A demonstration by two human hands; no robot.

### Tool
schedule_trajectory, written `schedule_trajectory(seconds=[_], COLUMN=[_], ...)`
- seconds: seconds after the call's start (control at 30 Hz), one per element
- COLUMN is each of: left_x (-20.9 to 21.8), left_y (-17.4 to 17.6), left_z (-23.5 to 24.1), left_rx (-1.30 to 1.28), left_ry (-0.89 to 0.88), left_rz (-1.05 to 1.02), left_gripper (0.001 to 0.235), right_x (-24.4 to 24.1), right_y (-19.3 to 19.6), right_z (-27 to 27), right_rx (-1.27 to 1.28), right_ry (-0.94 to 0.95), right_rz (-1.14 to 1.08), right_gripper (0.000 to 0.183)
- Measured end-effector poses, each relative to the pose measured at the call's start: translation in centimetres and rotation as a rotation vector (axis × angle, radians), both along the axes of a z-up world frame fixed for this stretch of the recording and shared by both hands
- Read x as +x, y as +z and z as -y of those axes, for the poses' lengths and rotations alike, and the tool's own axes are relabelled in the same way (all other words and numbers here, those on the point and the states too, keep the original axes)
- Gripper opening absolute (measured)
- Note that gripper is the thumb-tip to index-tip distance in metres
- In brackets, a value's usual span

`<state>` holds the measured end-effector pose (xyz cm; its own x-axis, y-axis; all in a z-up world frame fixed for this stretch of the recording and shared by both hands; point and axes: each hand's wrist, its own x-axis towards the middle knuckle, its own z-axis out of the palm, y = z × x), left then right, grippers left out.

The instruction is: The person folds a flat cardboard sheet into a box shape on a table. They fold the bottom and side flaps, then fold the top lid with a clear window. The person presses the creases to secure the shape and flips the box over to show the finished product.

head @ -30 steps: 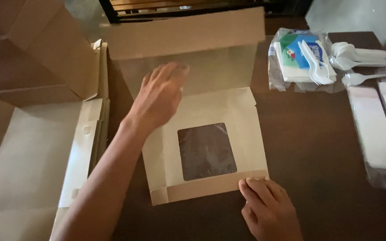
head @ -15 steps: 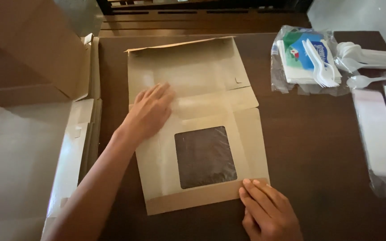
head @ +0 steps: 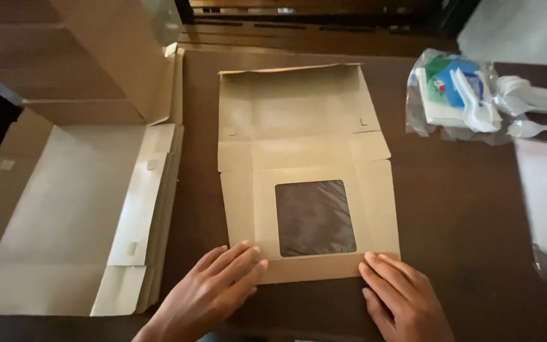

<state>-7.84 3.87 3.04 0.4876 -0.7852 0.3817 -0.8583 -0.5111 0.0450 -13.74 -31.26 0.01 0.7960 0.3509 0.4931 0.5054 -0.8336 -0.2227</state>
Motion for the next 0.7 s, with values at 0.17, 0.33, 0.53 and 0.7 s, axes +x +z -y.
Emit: schedule_trajectory(seconds=[0.17,0.33,0.53,0.7], left_x=[-0.1,0.1,0.6,0.6], left_y=[-0.7,-0.7,-1.8,-0.4], left_z=[0.5,1.4,1.7,0.9], left_rx=[0.002,0.047,0.000,-0.092], left_ry=[0.026,0.084,0.118,0.100], left_rz=[0.085,0.088,-0.006,-0.514], left_gripper=[0.033,0.043,0.023,0.044], right_x=[0.1,0.7,1.4,1.9], right_y=[0.0,1.1,1.8,1.2], right_z=[0.6,0.4,0.6,0.9], right_rx=[-0.046,-0.088,-0.153,0.027], right_ry=[0.002,0.035,0.057,0.034], right_rz=[-0.018,0.000,-0.040,-0.240], right_gripper=[0.039,0.039,0.049,0.051])
